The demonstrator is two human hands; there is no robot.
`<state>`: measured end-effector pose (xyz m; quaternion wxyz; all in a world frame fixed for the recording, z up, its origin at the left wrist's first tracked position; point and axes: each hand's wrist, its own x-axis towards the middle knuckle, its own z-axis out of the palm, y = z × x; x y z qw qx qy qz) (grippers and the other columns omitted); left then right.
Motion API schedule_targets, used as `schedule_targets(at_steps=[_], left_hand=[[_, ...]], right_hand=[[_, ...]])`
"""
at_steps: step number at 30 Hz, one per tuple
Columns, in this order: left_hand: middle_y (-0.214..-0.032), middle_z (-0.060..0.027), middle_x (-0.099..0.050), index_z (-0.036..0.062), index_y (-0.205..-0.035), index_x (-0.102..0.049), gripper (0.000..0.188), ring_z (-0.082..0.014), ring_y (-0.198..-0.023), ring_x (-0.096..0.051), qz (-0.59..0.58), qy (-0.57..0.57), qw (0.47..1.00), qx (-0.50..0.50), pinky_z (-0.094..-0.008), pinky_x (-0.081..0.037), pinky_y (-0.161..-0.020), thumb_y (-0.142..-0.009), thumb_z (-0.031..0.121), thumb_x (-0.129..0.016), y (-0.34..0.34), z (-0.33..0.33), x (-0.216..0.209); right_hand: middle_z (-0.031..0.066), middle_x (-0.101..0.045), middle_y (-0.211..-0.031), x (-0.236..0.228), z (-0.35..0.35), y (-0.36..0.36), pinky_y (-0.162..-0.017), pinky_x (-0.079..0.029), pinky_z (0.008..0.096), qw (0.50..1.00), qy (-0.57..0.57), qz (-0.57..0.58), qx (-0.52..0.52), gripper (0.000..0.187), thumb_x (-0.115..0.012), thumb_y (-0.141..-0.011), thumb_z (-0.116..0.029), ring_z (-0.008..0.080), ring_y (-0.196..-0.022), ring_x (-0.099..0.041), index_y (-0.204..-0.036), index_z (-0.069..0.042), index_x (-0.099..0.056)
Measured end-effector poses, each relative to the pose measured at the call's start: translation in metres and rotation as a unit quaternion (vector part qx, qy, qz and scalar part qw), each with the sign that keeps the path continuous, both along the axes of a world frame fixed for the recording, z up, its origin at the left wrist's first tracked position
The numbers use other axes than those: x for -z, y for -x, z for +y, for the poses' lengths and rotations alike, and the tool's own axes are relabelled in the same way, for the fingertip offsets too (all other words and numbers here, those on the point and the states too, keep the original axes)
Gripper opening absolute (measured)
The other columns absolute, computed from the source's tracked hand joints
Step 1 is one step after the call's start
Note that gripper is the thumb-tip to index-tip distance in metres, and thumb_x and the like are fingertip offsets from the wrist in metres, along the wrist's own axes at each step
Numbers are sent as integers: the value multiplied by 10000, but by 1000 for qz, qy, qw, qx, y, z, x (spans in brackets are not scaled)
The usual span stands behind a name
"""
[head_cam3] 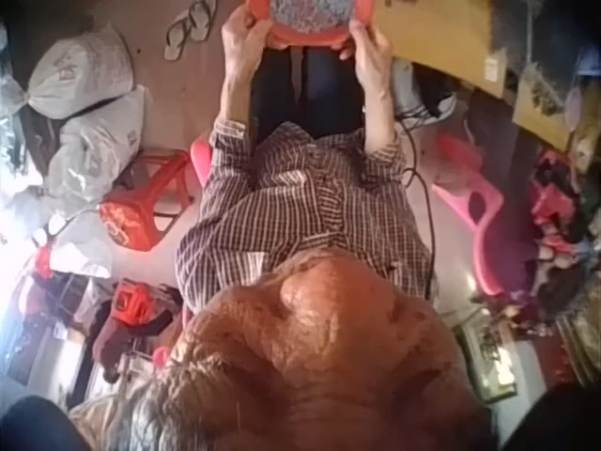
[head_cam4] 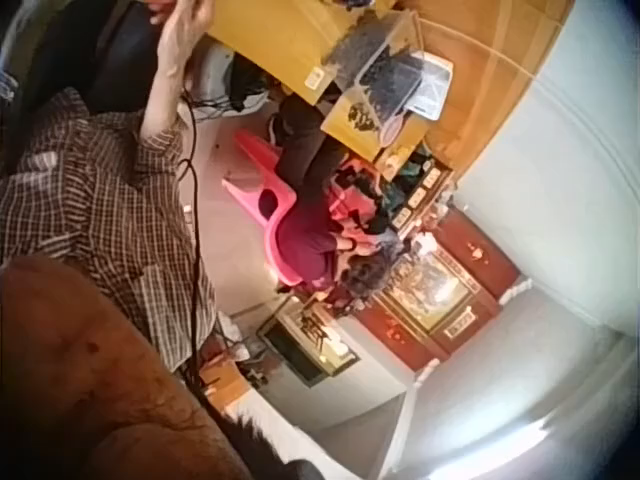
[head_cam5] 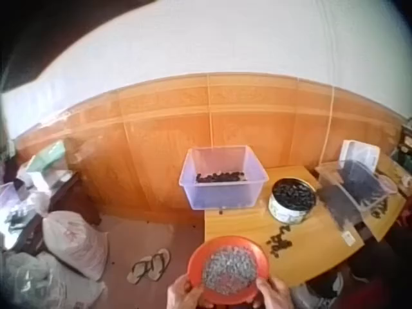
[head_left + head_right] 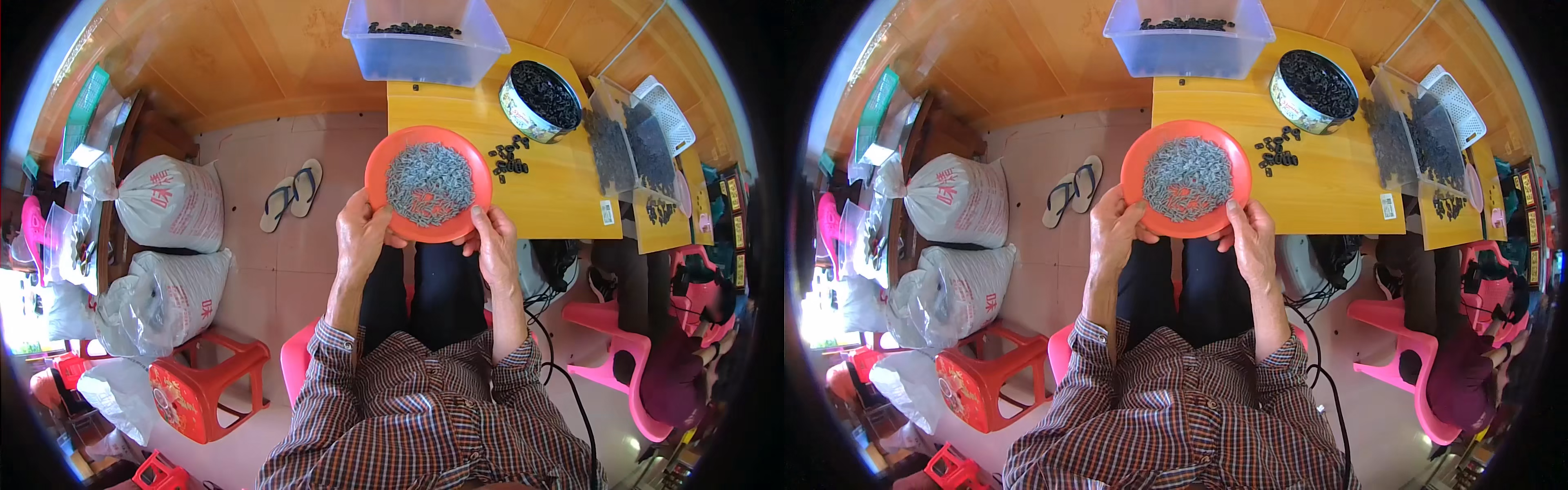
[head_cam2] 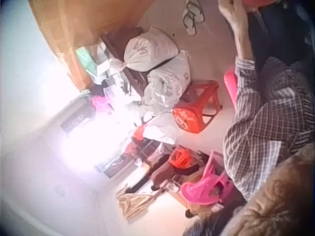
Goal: Manually assembling small hardware components by inserting metal pins into black plastic housings.
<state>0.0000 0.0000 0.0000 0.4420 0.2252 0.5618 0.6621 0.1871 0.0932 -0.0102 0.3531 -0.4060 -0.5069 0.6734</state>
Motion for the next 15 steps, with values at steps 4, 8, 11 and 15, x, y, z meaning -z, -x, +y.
schedule_targets(at_steps=[4, 8, 11, 15], left_hand=[[-949, -133, -667, -92, -1228, -506, 343, -146, -646, -657, 24, -34, 999, -8, -228, -545, -486, -898, 2, -522, -9, 4, 5], [-957, -129, -663, -88, -1259, -488, 356, -132, -641, -647, 35, -45, 998, 16, -226, -546, -494, -917, 5, -516, -7, 1, 13], [-943, -132, -663, -80, -1280, -470, 363, -140, -629, -654, 96, -83, 992, 7, -231, -552, -493, -927, 0, -498, -11, -6, -19], [-920, -128, -662, -72, -1291, -458, 364, -144, -615, -657, 53, -64, 996, 21, -240, -560, -499, -935, -4, -485, -4, -15, -14]], right_hand=[[74, -670, -800, 0, 1, -13, -454, -458, 188, 999, -17, -28, 19, 217, -552, -968, -212, 113, -591, -627, -997, -1, -588], [64, -656, -794, 4, -8, -17, -470, -465, 196, 999, -39, -6, 18, 205, -557, -965, -204, 113, -589, -615, -971, -2, -594], [63, -647, -789, -12, -18, -12, -487, -474, 201, 997, -44, 32, 51, 194, -559, -960, -193, 111, -591, -610, -947, -3, -594], [60, -643, -793, -16, -28, -7, -490, -485, 205, 998, -19, 21, 63, 185, -548, -960, -174, 108, -581, -602, -950, 5, -596]])
